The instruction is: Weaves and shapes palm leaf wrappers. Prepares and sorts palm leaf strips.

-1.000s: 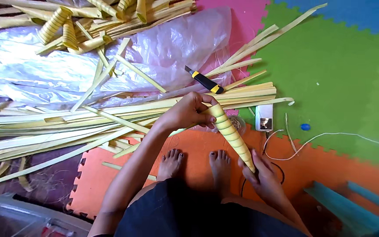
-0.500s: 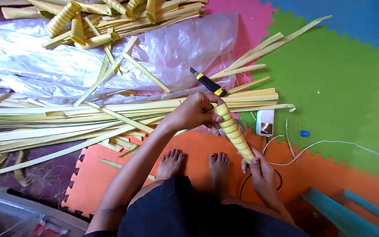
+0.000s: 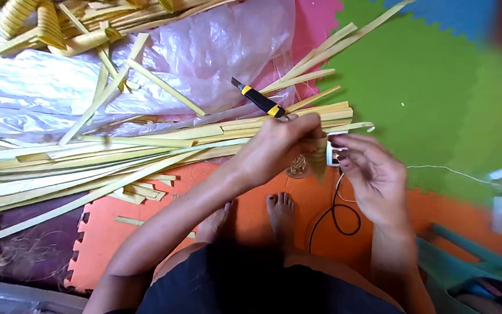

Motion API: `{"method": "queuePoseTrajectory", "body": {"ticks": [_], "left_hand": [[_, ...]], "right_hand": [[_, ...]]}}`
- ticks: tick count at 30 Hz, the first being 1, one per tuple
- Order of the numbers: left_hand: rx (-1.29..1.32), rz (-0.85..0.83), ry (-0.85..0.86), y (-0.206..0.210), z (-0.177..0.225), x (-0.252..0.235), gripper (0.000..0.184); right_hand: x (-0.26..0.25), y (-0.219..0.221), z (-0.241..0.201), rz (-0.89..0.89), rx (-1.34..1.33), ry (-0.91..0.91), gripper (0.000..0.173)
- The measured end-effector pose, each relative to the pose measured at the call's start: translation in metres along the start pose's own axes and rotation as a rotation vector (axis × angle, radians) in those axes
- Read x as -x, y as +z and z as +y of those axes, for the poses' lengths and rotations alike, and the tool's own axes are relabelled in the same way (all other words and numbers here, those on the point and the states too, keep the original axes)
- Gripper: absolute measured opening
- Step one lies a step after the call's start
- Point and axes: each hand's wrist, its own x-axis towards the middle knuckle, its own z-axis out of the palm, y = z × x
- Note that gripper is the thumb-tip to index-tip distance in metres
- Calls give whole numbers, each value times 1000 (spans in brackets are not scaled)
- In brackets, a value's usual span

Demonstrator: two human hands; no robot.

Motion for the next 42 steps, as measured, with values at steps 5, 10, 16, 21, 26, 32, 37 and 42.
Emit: {"method": "queuePoseTrajectory", "body": {"ticks": [5, 10, 16, 21, 26, 32, 37, 42], "left_hand": [[-15, 25, -186, 14, 6, -21, 7], [144, 5, -285, 17, -35, -3, 6], [145, -19, -352, 34, -44, 25, 11], [200, -113, -463, 34, -63, 28, 5], [502, -43, -543, 13, -86, 42, 12], [833, 205, -583, 0, -94, 54, 16], [846, 189, -547, -8, -91, 57, 17], [772, 253, -541, -11, -88, 58, 18]], "right_hand": [[-32, 26, 0, 189, 81, -4, 9], [-27, 53, 18, 87, 19, 80, 10], [-14, 81, 25, 146, 234, 122, 5], [-13, 73, 48, -13, 121, 124, 5], [0, 61, 106, -381, 309, 27, 11], [16, 71, 131, -575, 492, -96, 21], [13, 71, 127, -653, 628, -91, 31], [20, 65, 127, -430, 375, 0, 14]]}}
